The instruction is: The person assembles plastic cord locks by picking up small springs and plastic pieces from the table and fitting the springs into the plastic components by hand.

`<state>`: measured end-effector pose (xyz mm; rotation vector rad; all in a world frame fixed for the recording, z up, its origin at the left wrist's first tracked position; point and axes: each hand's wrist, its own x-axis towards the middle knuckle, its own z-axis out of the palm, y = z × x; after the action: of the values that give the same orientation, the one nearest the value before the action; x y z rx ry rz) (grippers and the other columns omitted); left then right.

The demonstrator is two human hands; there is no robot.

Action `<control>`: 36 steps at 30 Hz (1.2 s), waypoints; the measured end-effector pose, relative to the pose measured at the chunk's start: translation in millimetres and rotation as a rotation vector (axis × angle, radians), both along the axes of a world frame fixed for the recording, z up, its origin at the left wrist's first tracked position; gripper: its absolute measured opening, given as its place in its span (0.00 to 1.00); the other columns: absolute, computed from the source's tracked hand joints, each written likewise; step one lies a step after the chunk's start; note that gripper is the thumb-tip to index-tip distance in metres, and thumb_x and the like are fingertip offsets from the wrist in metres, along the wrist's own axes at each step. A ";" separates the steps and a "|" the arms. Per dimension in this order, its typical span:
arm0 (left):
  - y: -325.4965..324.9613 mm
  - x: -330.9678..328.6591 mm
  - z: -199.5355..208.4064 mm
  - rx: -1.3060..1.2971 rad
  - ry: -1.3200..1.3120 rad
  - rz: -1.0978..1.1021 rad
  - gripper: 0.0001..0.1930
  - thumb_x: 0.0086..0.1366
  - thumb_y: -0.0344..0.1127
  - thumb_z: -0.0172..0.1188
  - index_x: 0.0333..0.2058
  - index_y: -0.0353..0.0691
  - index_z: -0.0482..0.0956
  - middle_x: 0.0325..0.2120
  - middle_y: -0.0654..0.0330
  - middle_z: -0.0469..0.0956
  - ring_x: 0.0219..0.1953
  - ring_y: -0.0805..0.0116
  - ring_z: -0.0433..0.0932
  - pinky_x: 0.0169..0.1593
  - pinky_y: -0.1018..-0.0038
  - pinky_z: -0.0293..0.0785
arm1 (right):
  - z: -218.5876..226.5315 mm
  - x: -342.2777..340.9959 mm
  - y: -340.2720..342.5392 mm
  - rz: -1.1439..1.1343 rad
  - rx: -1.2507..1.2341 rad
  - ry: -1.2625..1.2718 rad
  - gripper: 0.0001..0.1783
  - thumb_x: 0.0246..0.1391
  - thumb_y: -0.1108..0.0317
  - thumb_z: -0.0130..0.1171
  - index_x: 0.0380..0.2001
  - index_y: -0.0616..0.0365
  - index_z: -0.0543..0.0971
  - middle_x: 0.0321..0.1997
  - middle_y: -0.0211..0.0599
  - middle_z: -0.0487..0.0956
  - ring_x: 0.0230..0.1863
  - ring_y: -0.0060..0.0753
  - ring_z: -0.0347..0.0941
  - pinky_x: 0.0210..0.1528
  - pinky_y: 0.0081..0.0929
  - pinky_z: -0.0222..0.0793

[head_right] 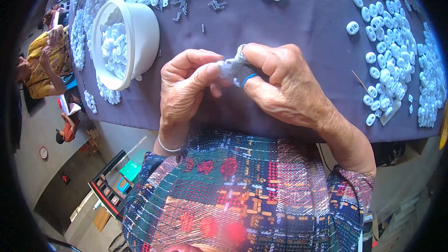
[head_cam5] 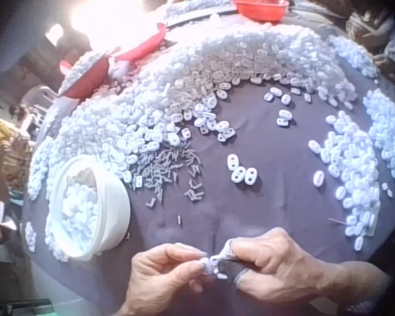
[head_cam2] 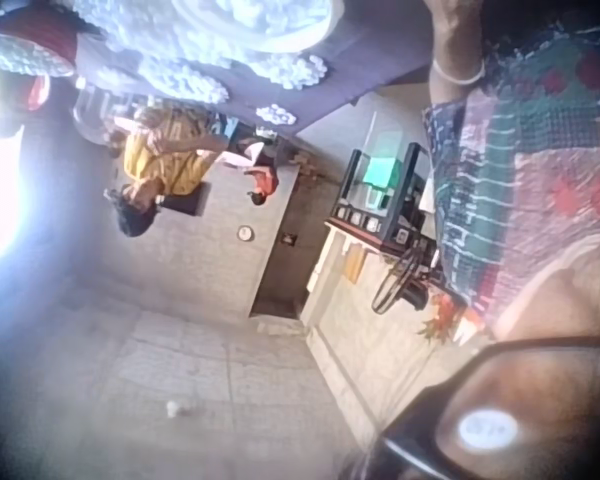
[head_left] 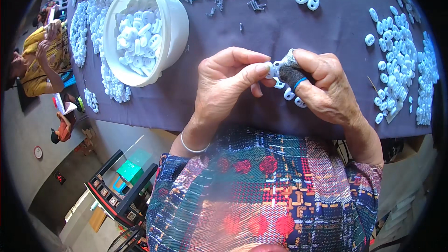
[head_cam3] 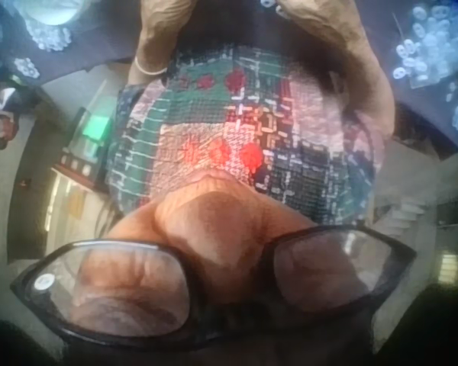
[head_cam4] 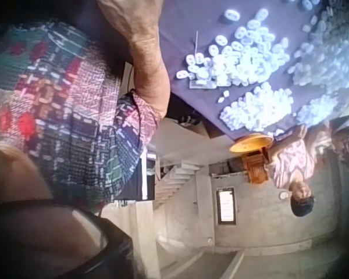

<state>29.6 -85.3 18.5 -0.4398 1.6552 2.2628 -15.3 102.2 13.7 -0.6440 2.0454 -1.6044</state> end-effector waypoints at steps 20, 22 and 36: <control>-0.8 5.6 2.3 -0.062 0.037 0.011 0.06 0.57 0.23 0.59 0.34 0.29 0.76 0.27 0.57 0.75 0.24 0.73 0.76 0.24 0.83 0.71 | -1.9 3.5 -4.7 0.034 -0.011 0.024 0.05 0.36 0.78 0.46 0.23 0.64 0.67 0.17 0.42 0.64 0.17 0.42 0.64 0.21 0.31 0.55; 0.7 5.2 2.1 -0.069 0.048 0.006 0.05 0.57 0.23 0.59 0.34 0.30 0.76 0.27 0.58 0.75 0.25 0.73 0.76 0.25 0.83 0.71 | -1.0 2.4 -3.5 0.049 0.001 0.015 0.06 0.36 0.78 0.47 0.23 0.64 0.68 0.17 0.43 0.65 0.18 0.43 0.64 0.22 0.31 0.55; 7.1 9.2 -1.8 -0.112 0.138 0.031 0.06 0.58 0.23 0.59 0.34 0.30 0.76 0.27 0.59 0.77 0.26 0.75 0.77 0.28 0.84 0.74 | -3.8 1.7 -1.4 0.065 -0.029 0.029 0.05 0.36 0.80 0.47 0.23 0.65 0.67 0.18 0.43 0.65 0.20 0.45 0.65 0.23 0.31 0.57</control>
<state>38.8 -78.1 16.7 -0.3432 1.8628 2.2760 -13.5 100.8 9.9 -0.7409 2.0038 -1.5995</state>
